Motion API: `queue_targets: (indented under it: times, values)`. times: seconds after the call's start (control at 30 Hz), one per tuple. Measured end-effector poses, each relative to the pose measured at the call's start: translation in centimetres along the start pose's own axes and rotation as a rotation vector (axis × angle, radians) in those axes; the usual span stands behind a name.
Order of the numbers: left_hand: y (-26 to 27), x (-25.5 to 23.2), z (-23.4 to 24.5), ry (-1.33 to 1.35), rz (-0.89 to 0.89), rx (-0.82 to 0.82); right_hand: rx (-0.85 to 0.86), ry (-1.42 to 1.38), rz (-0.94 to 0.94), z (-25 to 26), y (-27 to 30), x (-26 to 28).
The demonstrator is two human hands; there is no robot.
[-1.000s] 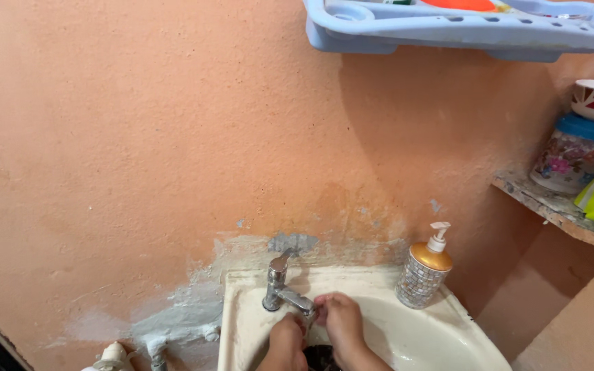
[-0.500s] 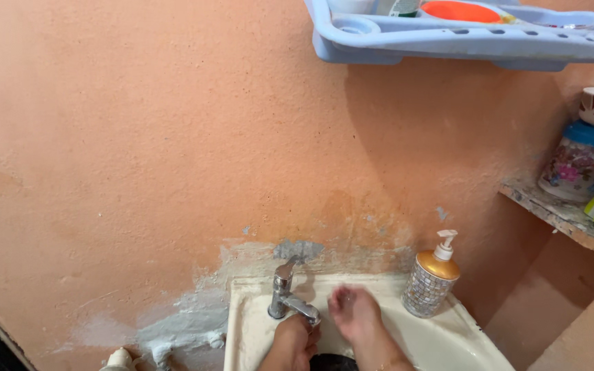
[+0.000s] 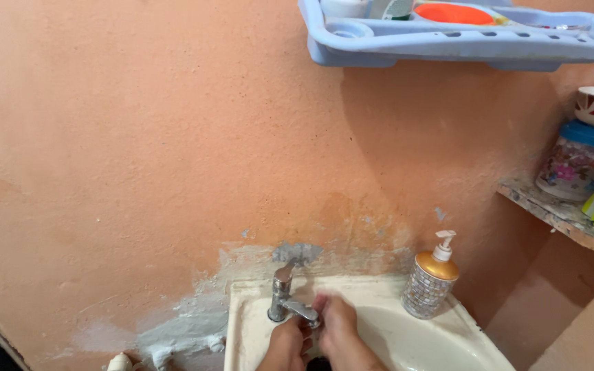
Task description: The person cleans a bathroom sink and faucet using a black scrubbing brush and liquid soap, rinsing with water and wiping parts with their hands.
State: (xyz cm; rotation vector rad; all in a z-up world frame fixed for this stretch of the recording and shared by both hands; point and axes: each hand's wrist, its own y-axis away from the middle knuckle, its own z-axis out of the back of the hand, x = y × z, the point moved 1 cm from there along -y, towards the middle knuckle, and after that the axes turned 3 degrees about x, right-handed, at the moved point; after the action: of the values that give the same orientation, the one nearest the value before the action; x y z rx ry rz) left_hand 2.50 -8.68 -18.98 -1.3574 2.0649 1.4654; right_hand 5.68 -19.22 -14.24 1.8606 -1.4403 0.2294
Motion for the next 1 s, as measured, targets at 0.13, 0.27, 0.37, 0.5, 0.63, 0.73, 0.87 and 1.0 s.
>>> queue_targets:
  times: [0.13, 0.27, 0.37, 0.5, 0.63, 0.73, 0.87, 1.0]
  values:
    - [2.1, -0.4, -2.0, 0.358, -0.068, 0.051, -0.026, -0.07, -0.099, 3.9, -1.4, -4.5]
    - [2.3, 0.0, -2.8, 0.402, -0.146, -0.023, 0.037, -0.056, -0.118, 4.8, -3.3, -3.9]
    - [0.6, 0.8, -3.1, 0.417, -0.153, -0.003, 0.027, -0.206, -0.098, 5.5, -2.7, -3.2]
    - [-3.5, 3.8, -2.7, 0.375, -0.331, 0.108, -0.026, -0.232, -0.14, 5.9, -0.1, -2.0]
    - [-4.9, 6.3, -4.0, 0.61, -0.194, 0.055, -0.043, -0.239, -0.083, 5.9, 2.1, 0.1]
    - [-1.9, 4.3, -7.8, 0.441, -0.121, 0.144, 0.016, -0.251, 0.066, 5.2, 3.0, 3.6]
    - [8.5, -6.2, -13.7, 0.474, -0.311, 0.323, 0.267, -0.248, 0.276, -4.8, 4.2, 10.8]
    - [10.6, -9.9, -15.0, 0.514, -0.455, 0.299, 0.185, -0.159, 0.293, -6.1, 2.4, 11.3]
